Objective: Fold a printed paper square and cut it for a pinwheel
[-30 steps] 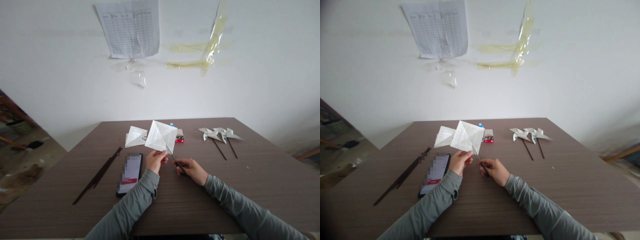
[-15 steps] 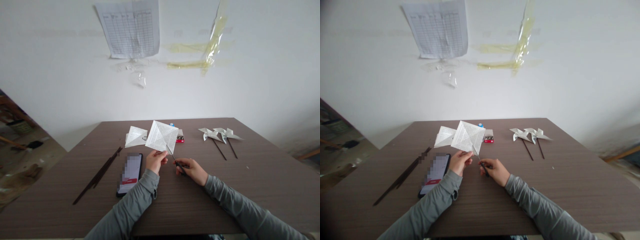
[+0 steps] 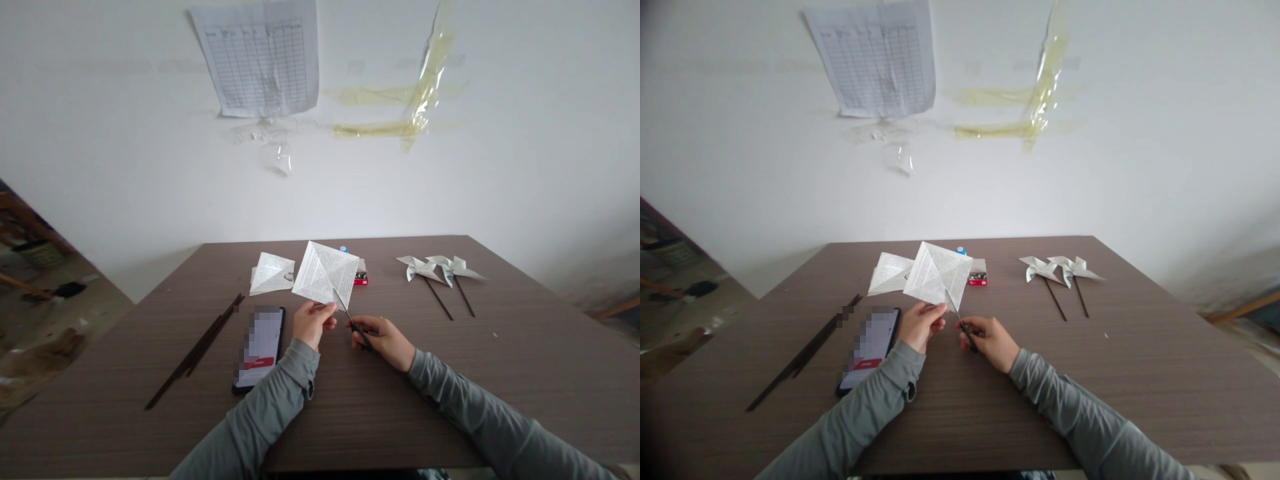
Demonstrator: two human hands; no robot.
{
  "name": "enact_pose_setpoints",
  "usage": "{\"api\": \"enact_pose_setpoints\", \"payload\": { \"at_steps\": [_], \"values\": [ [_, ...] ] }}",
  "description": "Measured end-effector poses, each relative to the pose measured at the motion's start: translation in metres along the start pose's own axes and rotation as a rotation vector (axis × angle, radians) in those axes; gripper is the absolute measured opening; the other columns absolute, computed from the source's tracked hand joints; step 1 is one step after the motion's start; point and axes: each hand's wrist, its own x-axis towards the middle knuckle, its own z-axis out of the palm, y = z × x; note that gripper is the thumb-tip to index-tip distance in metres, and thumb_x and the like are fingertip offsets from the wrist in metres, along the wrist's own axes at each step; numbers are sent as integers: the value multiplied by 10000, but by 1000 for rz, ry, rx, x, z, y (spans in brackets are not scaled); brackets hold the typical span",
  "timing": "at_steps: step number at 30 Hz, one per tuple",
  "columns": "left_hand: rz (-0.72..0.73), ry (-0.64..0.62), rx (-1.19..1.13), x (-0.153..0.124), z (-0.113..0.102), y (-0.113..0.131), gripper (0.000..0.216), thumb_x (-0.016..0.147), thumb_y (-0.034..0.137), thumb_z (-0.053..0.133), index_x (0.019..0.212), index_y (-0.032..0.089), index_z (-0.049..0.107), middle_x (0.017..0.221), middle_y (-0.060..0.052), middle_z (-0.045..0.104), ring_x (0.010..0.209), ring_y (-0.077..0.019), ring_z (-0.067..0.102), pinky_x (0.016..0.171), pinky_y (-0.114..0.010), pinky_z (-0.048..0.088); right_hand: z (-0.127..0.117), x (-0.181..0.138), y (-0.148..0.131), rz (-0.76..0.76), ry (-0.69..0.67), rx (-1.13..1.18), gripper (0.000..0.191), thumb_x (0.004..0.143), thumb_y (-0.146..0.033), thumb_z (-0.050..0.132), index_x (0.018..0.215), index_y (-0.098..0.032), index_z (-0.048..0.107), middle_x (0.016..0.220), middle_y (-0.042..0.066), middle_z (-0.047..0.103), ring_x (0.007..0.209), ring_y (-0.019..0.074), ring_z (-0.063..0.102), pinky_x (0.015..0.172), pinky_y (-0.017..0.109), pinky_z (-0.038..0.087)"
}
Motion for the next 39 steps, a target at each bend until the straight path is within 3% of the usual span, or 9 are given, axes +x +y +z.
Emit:
{"api": "enact_pose_setpoints", "payload": {
  "at_steps": [21,28,33,39],
  "values": [
    [-47,6,-16,-4,2,4,339,829,66,1118,775,180,802,715,8,828,550,-110,715,550,-199,541,1,-1,-6,35,22,-35,823,830,-1017,923,1137,-259,1015,795,138,879,812,392,818,844,525,736],
    [-70,12,-47,-9,3,9,296,920,31,1044,799,187,823,791,-14,871,619,-136,793,570,-200,568,-2,0,0,34,45,-57,740,857,-942,932,1141,-264,1011,825,135,878,876,412,832,908,562,752],
    [-54,53,-93,-9,5,12,352,949,13,1023,782,195,773,736,13,823,589,-123,776,541,-184,535,-2,2,5,15,34,-78,678,883,-885,930,1130,-257,1000,811,125,859,808,382,804,849,539,722],
    [-32,62,-84,-7,3,11,371,872,74,1110,773,189,772,720,16,822,588,-127,771,552,-193,526,0,1,8,-6,24,-90,690,917,-883,888,1149,-242,995,840,121,887,808,353,806,874,517,733]
  ]
}}
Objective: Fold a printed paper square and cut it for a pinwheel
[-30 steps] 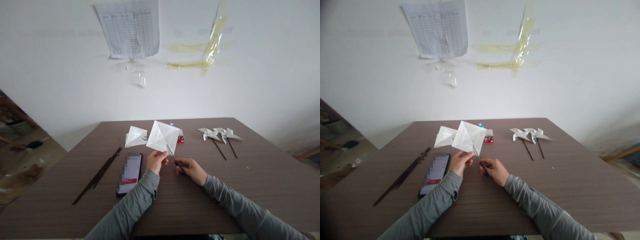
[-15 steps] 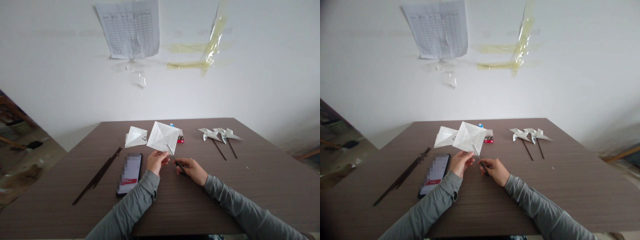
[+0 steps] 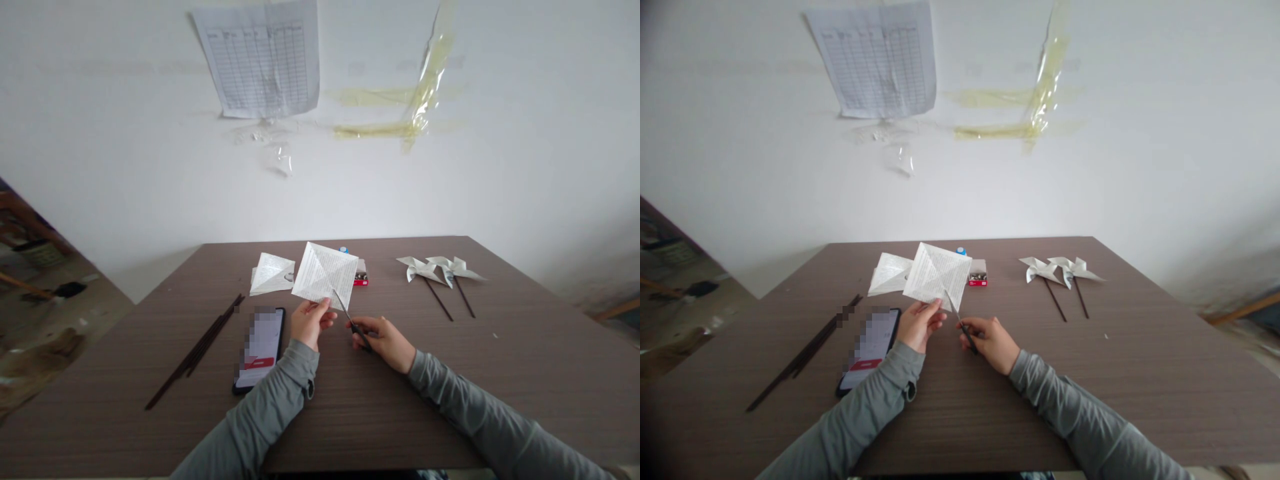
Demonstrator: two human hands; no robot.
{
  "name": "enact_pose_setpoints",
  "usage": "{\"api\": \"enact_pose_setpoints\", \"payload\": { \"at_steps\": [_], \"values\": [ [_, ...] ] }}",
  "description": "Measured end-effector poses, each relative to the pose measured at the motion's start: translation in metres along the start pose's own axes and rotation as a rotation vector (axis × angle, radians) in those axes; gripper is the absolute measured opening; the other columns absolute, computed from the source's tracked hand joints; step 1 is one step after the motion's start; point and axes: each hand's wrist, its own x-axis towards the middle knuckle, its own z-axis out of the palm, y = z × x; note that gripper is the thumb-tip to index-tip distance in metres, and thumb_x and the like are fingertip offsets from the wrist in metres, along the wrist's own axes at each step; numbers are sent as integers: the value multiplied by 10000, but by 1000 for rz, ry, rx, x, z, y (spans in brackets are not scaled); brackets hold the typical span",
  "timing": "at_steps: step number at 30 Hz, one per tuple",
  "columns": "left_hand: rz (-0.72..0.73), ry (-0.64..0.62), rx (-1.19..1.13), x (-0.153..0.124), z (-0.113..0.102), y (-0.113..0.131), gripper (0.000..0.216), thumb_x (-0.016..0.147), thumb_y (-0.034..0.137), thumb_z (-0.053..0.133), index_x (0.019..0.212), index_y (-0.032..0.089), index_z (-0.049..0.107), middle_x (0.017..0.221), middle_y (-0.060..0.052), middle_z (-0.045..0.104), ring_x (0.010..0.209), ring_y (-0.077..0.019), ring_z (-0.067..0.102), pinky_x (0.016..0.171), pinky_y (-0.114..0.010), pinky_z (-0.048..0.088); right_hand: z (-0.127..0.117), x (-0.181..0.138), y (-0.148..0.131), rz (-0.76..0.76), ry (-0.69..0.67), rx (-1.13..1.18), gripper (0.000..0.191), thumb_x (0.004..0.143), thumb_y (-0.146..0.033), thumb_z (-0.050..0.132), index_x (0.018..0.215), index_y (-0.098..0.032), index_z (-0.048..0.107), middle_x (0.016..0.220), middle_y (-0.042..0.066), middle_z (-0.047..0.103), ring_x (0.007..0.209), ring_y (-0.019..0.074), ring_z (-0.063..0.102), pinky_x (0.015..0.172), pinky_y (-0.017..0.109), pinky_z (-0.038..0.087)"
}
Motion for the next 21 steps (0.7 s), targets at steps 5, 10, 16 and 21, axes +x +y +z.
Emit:
{"api": "enact_pose_setpoints", "payload": {
  "at_steps": [5,10,16,21],
  "values": [
    [27,1,10,2,-1,-2,403,802,153,1171,772,195,772,709,21,816,578,-132,761,545,-202,518,-1,-2,-3,17,-4,2,610,916,-839,928,1146,-280,1009,901,144,932,898,419,873,928,550,763],
    [28,0,24,2,-1,-3,365,826,134,1145,769,192,789,717,9,826,585,-138,762,554,-212,511,-1,-3,-5,13,5,3,654,913,-854,915,1178,-264,1006,917,153,938,895,420,872,942,559,766],
    [28,-13,30,1,0,-3,363,832,109,1126,769,187,778,696,23,803,551,-116,725,529,-194,481,-1,-2,-10,24,5,17,722,877,-927,925,1146,-261,999,905,158,923,906,423,871,922,543,755],
    [27,-19,48,1,1,-4,379,829,119,1145,785,193,775,710,25,808,561,-124,738,540,-201,493,-1,-2,-13,28,8,23,792,878,-978,903,1177,-252,1008,916,160,935,887,416,851,908,549,746]
  ]
}}
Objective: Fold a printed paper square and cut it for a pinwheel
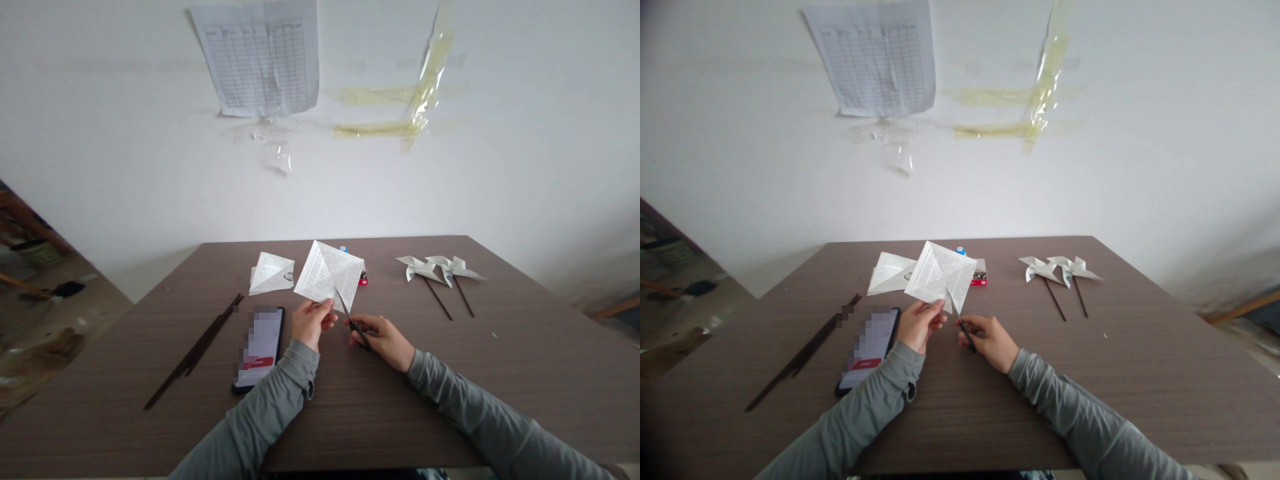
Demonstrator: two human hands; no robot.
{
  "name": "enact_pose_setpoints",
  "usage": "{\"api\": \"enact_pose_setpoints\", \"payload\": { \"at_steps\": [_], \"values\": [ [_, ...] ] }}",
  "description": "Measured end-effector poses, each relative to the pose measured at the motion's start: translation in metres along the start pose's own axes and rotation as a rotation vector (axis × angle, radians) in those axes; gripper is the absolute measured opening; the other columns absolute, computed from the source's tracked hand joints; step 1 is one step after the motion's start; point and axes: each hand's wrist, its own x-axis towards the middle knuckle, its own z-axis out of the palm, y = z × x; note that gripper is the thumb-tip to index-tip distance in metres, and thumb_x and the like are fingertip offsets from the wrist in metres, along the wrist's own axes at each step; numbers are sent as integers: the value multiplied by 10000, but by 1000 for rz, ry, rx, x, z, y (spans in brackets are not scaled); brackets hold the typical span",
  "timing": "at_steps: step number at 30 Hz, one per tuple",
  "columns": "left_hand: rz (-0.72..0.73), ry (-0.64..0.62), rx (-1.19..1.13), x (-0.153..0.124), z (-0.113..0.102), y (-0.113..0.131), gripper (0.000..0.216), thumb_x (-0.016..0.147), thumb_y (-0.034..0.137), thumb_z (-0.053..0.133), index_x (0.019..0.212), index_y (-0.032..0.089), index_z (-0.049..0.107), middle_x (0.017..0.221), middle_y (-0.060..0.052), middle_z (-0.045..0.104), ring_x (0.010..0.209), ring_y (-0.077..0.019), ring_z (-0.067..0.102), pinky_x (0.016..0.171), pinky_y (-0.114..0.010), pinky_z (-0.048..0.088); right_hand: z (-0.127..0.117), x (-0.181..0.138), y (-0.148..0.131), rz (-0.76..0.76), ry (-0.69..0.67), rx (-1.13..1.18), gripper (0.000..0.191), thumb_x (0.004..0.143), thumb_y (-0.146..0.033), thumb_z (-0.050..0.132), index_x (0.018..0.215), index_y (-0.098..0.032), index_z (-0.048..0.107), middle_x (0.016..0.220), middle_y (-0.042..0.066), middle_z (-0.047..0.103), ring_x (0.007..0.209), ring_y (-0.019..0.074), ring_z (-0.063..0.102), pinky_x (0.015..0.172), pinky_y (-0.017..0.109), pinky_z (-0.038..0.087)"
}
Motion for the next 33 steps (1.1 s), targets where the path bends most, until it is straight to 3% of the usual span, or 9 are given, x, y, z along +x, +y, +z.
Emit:
{"api": "enact_pose_setpoints", "payload": {
  "at_steps": [6,19,25,33],
  "values": [
    [-14,13,-3,-1,0,0,328,869,69,1090,786,185,795,729,9,826,584,-137,745,580,-231,522,0,0,2,-10,4,21,715,884,-911,930,1173,-261,1005,886,156,910,899,427,855,906,568,758],
    [8,-15,-16,3,-2,-4,384,804,150,1167,784,192,785,705,19,813,558,-126,738,535,-203,529,1,0,-2,27,4,-6,810,846,-996,910,1225,-289,1022,875,152,915,913,457,861,965,611,757],
    [10,-17,-31,3,-2,-4,373,807,141,1160,783,183,790,668,33,786,535,-115,723,516,-190,507,1,0,0,13,7,23,798,864,-983,927,1196,-263,1021,858,160,903,877,423,836,918,585,757],
    [8,-21,-31,4,-3,-5,392,775,153,1175,756,183,784,665,32,783,537,-122,731,515,-194,500,2,1,-5,-7,11,66,864,774,-1025,973,1124,-237,1027,823,149,898,798,391,828,810,513,724]
  ]
}}
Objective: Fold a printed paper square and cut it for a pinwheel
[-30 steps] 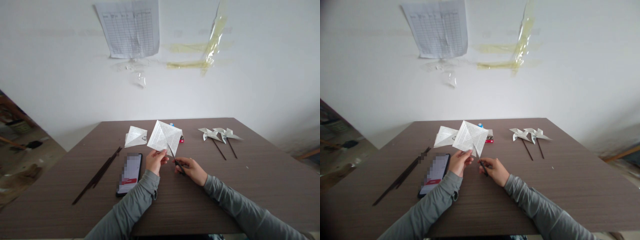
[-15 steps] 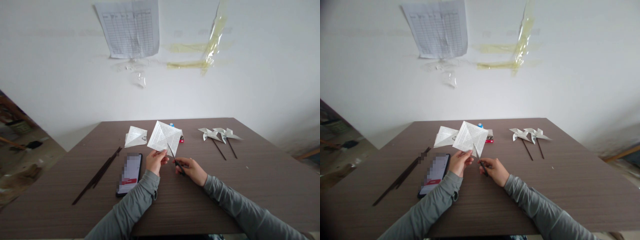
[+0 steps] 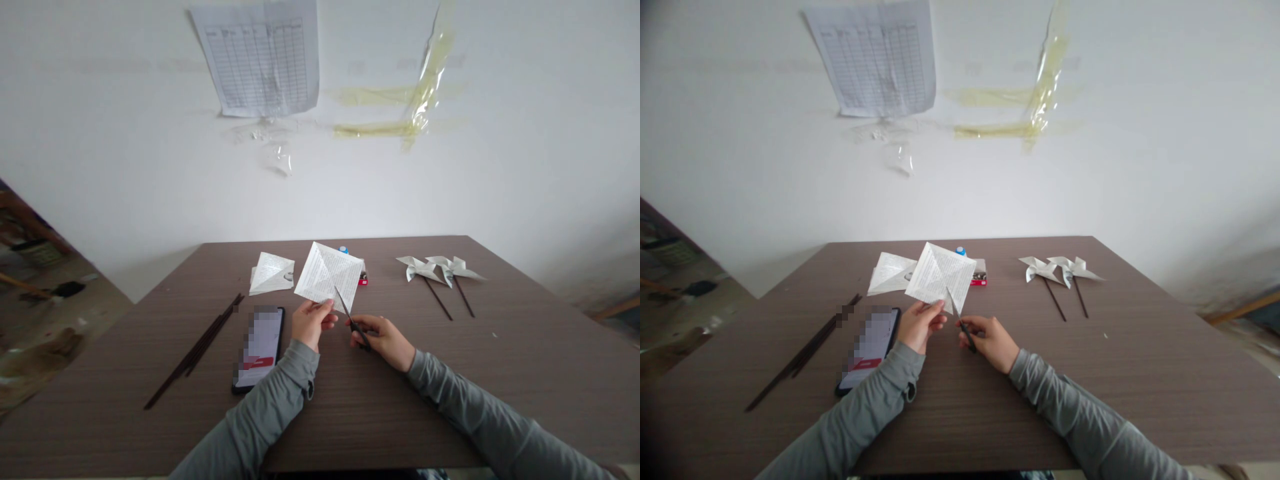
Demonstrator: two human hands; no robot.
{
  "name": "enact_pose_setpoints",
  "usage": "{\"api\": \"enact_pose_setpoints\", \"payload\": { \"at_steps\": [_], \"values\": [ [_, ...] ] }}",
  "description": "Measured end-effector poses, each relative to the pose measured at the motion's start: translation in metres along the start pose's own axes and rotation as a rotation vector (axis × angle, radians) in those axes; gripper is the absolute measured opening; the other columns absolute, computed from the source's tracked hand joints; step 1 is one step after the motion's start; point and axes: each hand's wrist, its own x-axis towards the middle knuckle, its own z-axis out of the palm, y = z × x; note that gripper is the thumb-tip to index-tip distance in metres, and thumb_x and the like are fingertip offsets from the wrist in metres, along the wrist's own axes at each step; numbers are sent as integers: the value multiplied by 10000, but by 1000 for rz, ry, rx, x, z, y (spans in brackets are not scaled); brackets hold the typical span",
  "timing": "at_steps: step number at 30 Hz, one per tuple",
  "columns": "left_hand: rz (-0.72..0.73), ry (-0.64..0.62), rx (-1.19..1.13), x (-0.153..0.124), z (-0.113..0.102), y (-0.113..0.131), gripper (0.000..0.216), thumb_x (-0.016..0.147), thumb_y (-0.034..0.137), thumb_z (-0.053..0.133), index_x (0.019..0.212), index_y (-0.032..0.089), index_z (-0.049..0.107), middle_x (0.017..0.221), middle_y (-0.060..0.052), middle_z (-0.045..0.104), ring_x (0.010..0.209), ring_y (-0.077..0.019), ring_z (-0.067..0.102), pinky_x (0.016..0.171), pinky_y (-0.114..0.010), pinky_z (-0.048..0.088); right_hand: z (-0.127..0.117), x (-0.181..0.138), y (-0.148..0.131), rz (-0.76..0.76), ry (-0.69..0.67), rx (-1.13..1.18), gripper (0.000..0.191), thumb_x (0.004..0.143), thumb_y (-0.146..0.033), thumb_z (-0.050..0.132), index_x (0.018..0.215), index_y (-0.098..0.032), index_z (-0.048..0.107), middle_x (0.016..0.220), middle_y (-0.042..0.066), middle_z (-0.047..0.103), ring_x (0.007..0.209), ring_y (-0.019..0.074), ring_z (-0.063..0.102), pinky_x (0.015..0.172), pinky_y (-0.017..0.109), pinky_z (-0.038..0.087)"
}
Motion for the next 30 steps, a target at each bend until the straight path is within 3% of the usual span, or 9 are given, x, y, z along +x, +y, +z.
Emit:
{"api": "enact_pose_setpoints", "payload": {
  "at_steps": [8,13,30],
  "values": [
    [-16,-10,3,-1,2,1,348,845,59,1082,731,183,778,625,46,757,511,-107,711,499,-179,489,-3,0,2,3,-1,-45,880,839,-1034,903,1214,-245,1015,886,148,924,858,417,845,867,552,733],
    [-12,-22,3,-2,2,0,359,803,102,1129,740,181,784,626,51,753,515,-110,715,500,-183,501,-3,0,2,-1,-5,-68,901,875,-1033,872,1242,-221,1007,892,151,922,895,426,867,896,542,741],
    [-18,-17,27,-2,2,1,365,838,87,1112,736,189,776,639,43,761,521,-109,712,503,-183,501,0,-1,-2,25,19,-55,873,809,-1021,913,1167,-229,1000,818,131,864,833,404,818,827,533,700]
  ]
}}
